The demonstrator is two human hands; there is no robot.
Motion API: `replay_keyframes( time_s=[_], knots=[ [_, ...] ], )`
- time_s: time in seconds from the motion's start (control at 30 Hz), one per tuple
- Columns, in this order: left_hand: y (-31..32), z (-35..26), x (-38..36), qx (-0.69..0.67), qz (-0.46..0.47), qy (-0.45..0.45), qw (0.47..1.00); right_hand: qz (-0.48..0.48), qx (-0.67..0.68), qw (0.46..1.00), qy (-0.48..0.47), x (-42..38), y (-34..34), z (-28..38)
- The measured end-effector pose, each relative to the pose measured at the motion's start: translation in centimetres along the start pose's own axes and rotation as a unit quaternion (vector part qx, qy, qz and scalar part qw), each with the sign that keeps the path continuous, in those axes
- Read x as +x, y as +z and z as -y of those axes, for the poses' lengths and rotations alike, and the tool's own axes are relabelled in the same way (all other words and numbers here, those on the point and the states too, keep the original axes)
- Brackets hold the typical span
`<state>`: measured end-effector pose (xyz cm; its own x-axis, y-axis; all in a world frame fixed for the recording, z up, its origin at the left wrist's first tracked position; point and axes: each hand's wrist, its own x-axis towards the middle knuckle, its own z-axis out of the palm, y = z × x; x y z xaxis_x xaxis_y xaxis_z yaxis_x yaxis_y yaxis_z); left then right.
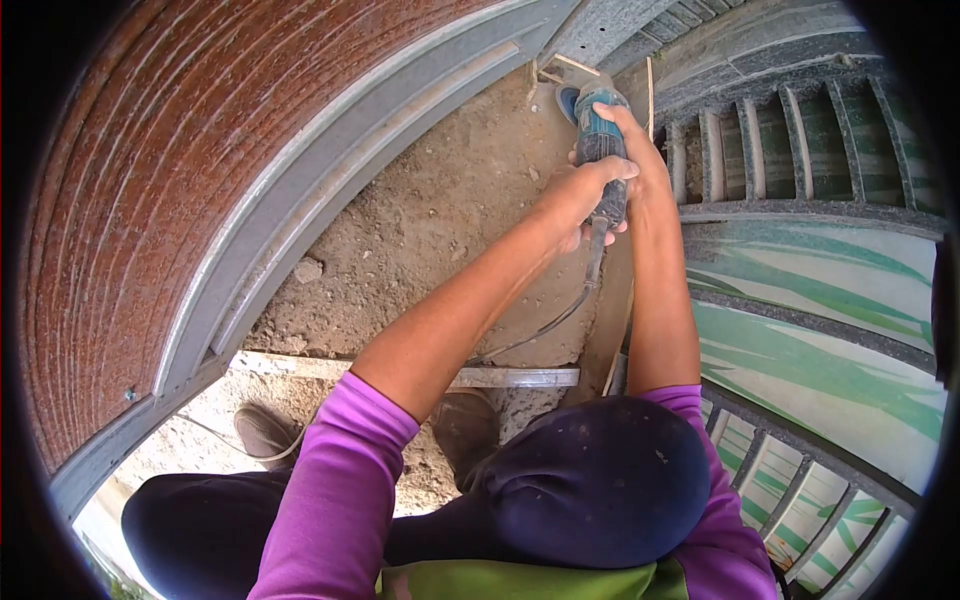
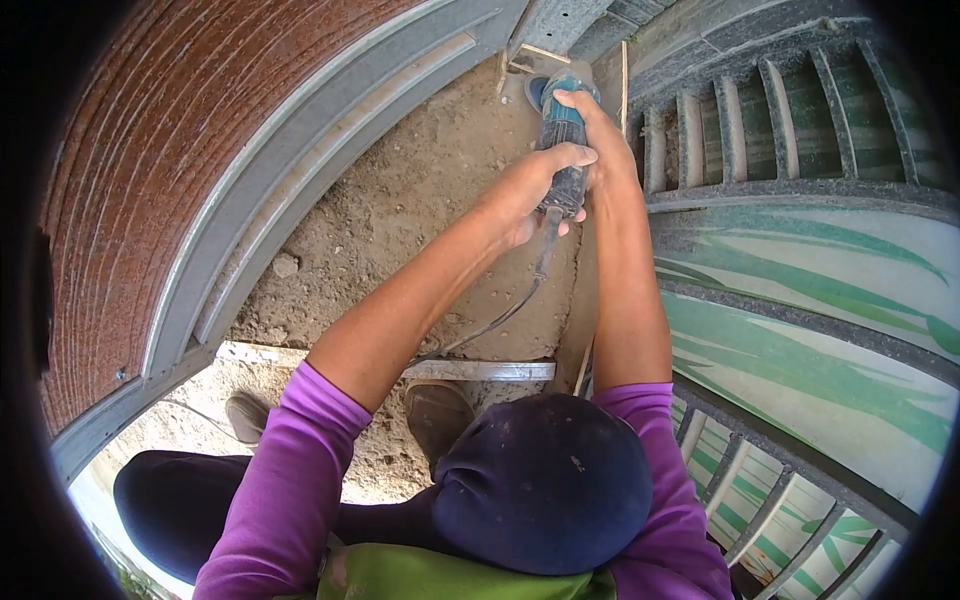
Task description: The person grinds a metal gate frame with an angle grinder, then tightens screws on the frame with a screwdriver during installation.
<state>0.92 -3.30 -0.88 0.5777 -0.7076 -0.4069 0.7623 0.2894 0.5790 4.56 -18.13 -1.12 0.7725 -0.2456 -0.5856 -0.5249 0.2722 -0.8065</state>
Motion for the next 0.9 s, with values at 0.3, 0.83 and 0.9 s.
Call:
replay_keyframes(
  time_s=[0.3, 0.83, 0.9],
  knots=[
    [-0.1, -0.1, -0.9, -0.001, -0.007, 0.008, 1.000, 0.001, -0.007, 1.000, 0.001, 0.2, 0.6, -0.2],
    [-0.7, -1.8, -2.1, -0.010, -0.043, 0.024, 0.999, 0.036, -0.003, 0.999, 0.002, 0.4, 3.4, 0.6],
    [-0.8, -1.9, -2.2, -0.009, -0.042, 0.030, 0.999, 0.043, -0.002, 0.999, 0.003, 0.5, 3.5, 0.8]
  ],
)
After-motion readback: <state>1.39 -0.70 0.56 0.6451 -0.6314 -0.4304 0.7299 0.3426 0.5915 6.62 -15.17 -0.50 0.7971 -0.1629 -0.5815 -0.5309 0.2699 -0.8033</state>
